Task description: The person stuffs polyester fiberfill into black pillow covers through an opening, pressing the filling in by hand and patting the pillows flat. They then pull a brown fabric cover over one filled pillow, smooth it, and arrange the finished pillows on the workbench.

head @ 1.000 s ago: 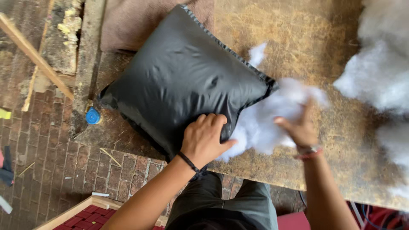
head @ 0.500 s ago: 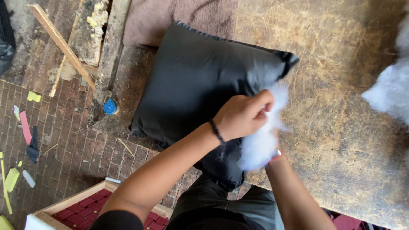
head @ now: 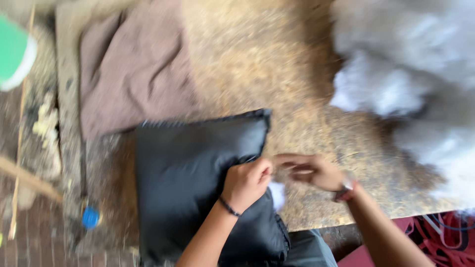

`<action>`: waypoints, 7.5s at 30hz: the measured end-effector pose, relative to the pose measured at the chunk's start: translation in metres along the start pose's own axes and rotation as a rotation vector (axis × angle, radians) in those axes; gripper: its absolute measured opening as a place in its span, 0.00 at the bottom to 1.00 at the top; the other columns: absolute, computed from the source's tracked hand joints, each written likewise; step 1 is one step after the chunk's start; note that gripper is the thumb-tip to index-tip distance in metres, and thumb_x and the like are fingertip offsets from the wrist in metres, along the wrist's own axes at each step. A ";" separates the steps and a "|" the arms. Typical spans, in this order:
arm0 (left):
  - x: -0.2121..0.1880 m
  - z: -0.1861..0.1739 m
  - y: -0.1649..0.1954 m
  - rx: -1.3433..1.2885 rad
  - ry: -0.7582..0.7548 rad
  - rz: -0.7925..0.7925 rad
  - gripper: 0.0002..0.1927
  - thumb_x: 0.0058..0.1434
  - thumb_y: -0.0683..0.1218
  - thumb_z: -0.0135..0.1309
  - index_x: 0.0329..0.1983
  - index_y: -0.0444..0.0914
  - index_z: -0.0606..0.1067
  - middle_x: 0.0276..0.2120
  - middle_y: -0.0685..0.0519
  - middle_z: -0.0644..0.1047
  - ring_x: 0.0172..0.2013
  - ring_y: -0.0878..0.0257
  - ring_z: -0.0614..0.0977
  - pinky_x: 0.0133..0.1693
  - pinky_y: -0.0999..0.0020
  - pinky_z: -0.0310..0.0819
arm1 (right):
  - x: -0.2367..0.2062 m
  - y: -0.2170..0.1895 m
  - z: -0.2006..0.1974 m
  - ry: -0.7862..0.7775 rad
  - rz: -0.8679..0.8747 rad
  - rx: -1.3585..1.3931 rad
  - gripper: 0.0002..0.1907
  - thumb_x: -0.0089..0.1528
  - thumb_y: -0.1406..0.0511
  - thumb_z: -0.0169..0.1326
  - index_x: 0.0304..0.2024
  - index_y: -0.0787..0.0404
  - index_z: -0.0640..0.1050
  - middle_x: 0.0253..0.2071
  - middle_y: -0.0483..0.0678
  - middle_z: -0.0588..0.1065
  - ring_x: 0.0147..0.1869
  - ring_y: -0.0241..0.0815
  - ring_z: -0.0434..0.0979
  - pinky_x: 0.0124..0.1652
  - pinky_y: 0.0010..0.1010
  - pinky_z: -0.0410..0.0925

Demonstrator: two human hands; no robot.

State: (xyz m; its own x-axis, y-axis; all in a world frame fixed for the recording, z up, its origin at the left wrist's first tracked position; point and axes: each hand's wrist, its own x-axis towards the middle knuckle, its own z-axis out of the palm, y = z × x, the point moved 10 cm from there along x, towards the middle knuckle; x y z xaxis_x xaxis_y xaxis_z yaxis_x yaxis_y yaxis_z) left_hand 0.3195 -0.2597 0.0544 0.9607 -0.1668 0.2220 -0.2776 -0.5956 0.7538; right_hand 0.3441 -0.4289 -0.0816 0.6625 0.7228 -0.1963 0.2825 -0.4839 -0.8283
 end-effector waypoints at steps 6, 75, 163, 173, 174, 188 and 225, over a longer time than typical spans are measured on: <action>0.028 0.031 -0.012 0.152 -0.148 -0.297 0.07 0.58 0.46 0.60 0.39 0.45 0.76 0.23 0.54 0.81 0.27 0.55 0.83 0.29 0.56 0.76 | -0.096 0.054 -0.278 0.816 0.460 -0.501 0.46 0.49 0.54 0.71 0.68 0.56 0.72 0.71 0.62 0.62 0.69 0.62 0.65 0.60 0.49 0.66; 0.073 0.071 -0.126 -0.055 -0.365 -0.134 0.16 0.49 0.36 0.54 0.42 0.33 0.69 0.26 0.40 0.78 0.31 0.42 0.81 0.34 0.46 0.73 | -0.022 0.001 0.080 0.781 0.306 0.464 0.21 0.53 0.59 0.60 0.49 0.57 0.81 0.41 0.48 0.81 0.45 0.45 0.80 0.42 0.39 0.72; 0.080 0.229 -0.047 0.427 -0.298 -0.429 0.22 0.54 0.33 0.50 0.51 0.42 0.75 0.48 0.44 0.77 0.49 0.43 0.79 0.48 0.49 0.75 | -0.067 0.253 -0.296 0.153 0.583 -0.684 0.51 0.45 0.54 0.69 0.70 0.51 0.66 0.72 0.55 0.62 0.75 0.57 0.62 0.65 0.54 0.61; 0.040 0.193 -0.056 0.262 -0.138 -0.306 0.17 0.55 0.32 0.49 0.41 0.43 0.81 0.44 0.51 0.81 0.48 0.50 0.81 0.49 0.56 0.77 | -0.023 0.011 -0.203 0.288 -0.662 -0.372 0.44 0.47 0.59 0.70 0.66 0.55 0.71 0.68 0.56 0.64 0.72 0.61 0.62 0.69 0.53 0.60; 0.043 0.201 -0.050 0.270 -0.198 -0.298 0.18 0.54 0.33 0.50 0.41 0.44 0.82 0.42 0.51 0.81 0.47 0.50 0.81 0.48 0.55 0.76 | 0.006 0.030 -0.146 -0.014 -0.372 -0.540 0.55 0.40 0.52 0.74 0.68 0.56 0.70 0.71 0.64 0.62 0.60 0.67 0.73 0.47 0.55 0.70; -0.006 0.119 -0.092 -0.302 0.535 -0.842 0.22 0.52 0.38 0.63 0.52 0.35 0.77 0.47 0.44 0.81 0.49 0.54 0.83 0.49 0.64 0.76 | 0.066 0.086 -0.328 0.466 -0.009 -0.236 0.51 0.55 0.54 0.71 0.72 0.63 0.59 0.72 0.65 0.63 0.70 0.64 0.67 0.65 0.50 0.65; -0.053 -0.060 -0.001 -0.046 0.867 -0.380 0.06 0.56 0.37 0.56 0.38 0.37 0.78 0.26 0.51 0.81 0.26 0.60 0.82 0.31 0.64 0.77 | -0.101 0.096 -0.234 1.395 0.097 0.890 0.43 0.53 0.55 0.68 0.68 0.56 0.67 0.66 0.56 0.70 0.67 0.52 0.71 0.63 0.45 0.66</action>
State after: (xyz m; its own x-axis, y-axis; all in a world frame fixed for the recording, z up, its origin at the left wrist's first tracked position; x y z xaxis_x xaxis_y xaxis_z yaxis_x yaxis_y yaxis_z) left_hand 0.2681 -0.2026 0.0789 0.6521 0.6848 0.3252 0.0347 -0.4555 0.8896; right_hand 0.4671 -0.6636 -0.0188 0.8634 -0.4984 -0.0778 0.0710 0.2727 -0.9595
